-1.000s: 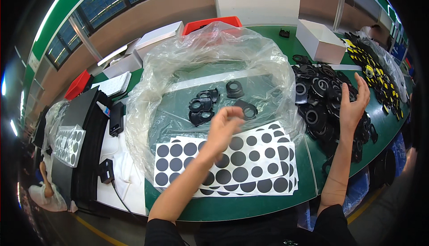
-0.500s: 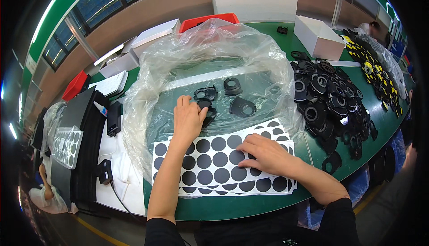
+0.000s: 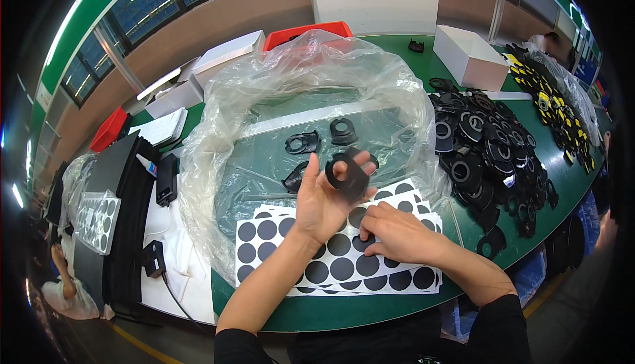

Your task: Attaching circular adhesive pads to black plastic components on an assembly line.

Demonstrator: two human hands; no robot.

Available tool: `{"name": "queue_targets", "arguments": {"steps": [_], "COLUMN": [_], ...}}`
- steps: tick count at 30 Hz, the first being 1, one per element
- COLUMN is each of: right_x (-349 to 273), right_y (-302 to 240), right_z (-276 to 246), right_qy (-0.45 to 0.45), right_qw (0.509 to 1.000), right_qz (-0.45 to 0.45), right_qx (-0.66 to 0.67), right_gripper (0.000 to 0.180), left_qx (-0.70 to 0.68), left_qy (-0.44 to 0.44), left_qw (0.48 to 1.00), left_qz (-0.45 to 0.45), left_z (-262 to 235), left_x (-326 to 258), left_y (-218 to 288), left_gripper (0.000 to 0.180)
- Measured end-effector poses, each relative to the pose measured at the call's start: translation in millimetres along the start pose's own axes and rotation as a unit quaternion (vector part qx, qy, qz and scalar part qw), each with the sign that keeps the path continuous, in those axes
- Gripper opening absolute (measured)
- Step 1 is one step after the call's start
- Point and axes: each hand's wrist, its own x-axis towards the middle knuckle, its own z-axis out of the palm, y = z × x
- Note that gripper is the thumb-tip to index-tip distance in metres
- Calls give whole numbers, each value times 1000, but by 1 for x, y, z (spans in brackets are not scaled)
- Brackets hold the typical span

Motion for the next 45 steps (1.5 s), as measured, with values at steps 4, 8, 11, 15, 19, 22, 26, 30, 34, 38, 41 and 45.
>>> {"name": "queue_targets", "arguments": {"steps": [4,8,11,15,19,22,26,30,34,38,41,45], "right_x": [-6,-13,-21,-17,14,23,31,33,33,32,33,32], "right_y": [-5,-8,-15,-2,23,30,28,32,32,32,32,33], "right_z": [7,6,-14,-30,-8,-3,0,3,3,1,2,3], "right_qy": [102,176,66,164,332,337,314,309,314,306,305,308], "right_qw": [993,970,975,905,814,786,806,808,813,815,815,816], "right_qz": [-49,-138,-210,-212,-75,-29,9,17,11,18,15,14], "right_qx": [21,-91,29,331,470,518,503,502,490,492,493,489], "right_gripper": [33,33,33,30,28,27,27,27,26,25,24,22], "left_qx": [-67,-36,5,101,102,123,114,111,103,101,106,102], "left_qy": [3,64,83,126,48,74,65,56,45,62,59,64], "left_qw": [997,996,996,985,991,987,989,990,991,990,990,990], "left_qz": [-28,-50,-43,-61,-68,-75,-67,-70,-70,-71,-66,-68], "left_z": [-21,-29,-21,-11,-20,-11,-19,-17,-19,-17,-17,-18], "left_x": [-3,0,1,-5,-4,-4,-5,-4,-4,-4,-6,-4], "left_y": [-19,-28,-27,-26,-30,-32,-31,-31,-31,-32,-31,-32], "left_gripper": [49,51,52,59,55,65,53,53,52,52,51,51]}}
